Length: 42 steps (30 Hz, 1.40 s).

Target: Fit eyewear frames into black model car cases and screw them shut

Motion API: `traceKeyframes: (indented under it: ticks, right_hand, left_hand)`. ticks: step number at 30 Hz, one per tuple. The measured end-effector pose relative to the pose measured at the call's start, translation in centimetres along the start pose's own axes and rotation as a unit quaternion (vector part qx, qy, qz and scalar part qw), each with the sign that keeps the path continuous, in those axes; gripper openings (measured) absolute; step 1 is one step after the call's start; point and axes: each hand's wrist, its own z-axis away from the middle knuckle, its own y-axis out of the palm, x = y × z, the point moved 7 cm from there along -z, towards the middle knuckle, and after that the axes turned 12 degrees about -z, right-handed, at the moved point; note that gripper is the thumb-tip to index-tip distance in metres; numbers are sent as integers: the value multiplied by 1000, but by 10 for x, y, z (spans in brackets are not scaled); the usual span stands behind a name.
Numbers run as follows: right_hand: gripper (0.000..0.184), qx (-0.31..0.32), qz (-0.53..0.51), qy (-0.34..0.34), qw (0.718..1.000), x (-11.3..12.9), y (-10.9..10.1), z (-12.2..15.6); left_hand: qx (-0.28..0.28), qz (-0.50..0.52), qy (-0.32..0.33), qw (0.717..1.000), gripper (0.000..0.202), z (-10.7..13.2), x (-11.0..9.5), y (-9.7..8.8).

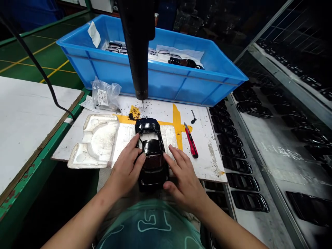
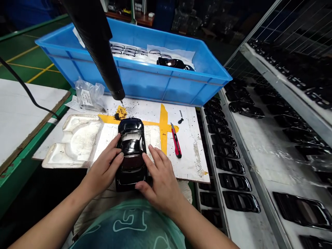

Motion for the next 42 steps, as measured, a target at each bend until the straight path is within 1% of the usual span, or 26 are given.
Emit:
traceKeyframes:
  ticks: [3,6,8,12,14,16,19,21,23,25,27,29,32,35,36,39,40,42]
  right_hand:
    - [92,7,34,16,999,6,8,-6]
    - [102,1,65,5,998,17,14,-15]
    - [105,3,80,0,997,25,19,-23]
    - [101,-5,77,-2,997,34,24,-34]
    - [99,-17,71,6,997,31,22,-31]
    - [99,-31,66,23,997,21,17,-23]
    - [100,-35,47,47,997,5,14,-4]
    - [103,-31,24,58,998,-4,15,8]
    - [104,-31,4,67,997,-9,17,14]
    - [104,-32,-9,67,997,-10,18,16]
    - [105,-29,-14,59,998,-8,19,12]
    - [106,-25,-11,52,998,-6,18,6]
    - [102,-2,1,40,999,1,19,-4]
    - [96,8,5,5,1000,10,17,-13]
    - [89,0,1,-3,1000,13,14,-16]
    - [57,-44,-3,-21,999,17,0,-25]
    - [51,-57,0,-29,998,18,-5,-28]
    - [47,-68,9,-45,997,20,-13,-35]
  left_hand:
    - [14,22,-21,999,28,-2,1,1]
    - [18,37,-33,999,31,-5,1,0]
    - [15,41,-38,998,32,-6,2,-1]
    - [21,46,-38,998,32,-5,4,-1]
    - [23,46,-40,998,33,-5,6,0]
    - [17,38,-38,998,32,-4,7,0]
    - [-13,18,-31,999,30,0,8,-2]
    - [-28,15,-26,999,32,7,8,-4]
    - [-25,6,-9,1000,41,16,5,-5]
    - [0,-24,28,999,54,28,-2,-2]
    - [28,-66,64,995,68,40,-7,4]
    - [46,-100,83,990,77,50,-9,10]
    - [47,-120,80,988,82,58,-7,16]
    - [32,-120,70,990,86,60,-3,16]
    - [26,-121,70,990,86,60,-3,16]
    - [9,-129,86,988,86,59,-4,16]
    - [4,-134,91,987,86,59,-4,15]
    - [-2,-139,97,986,88,58,-6,15]
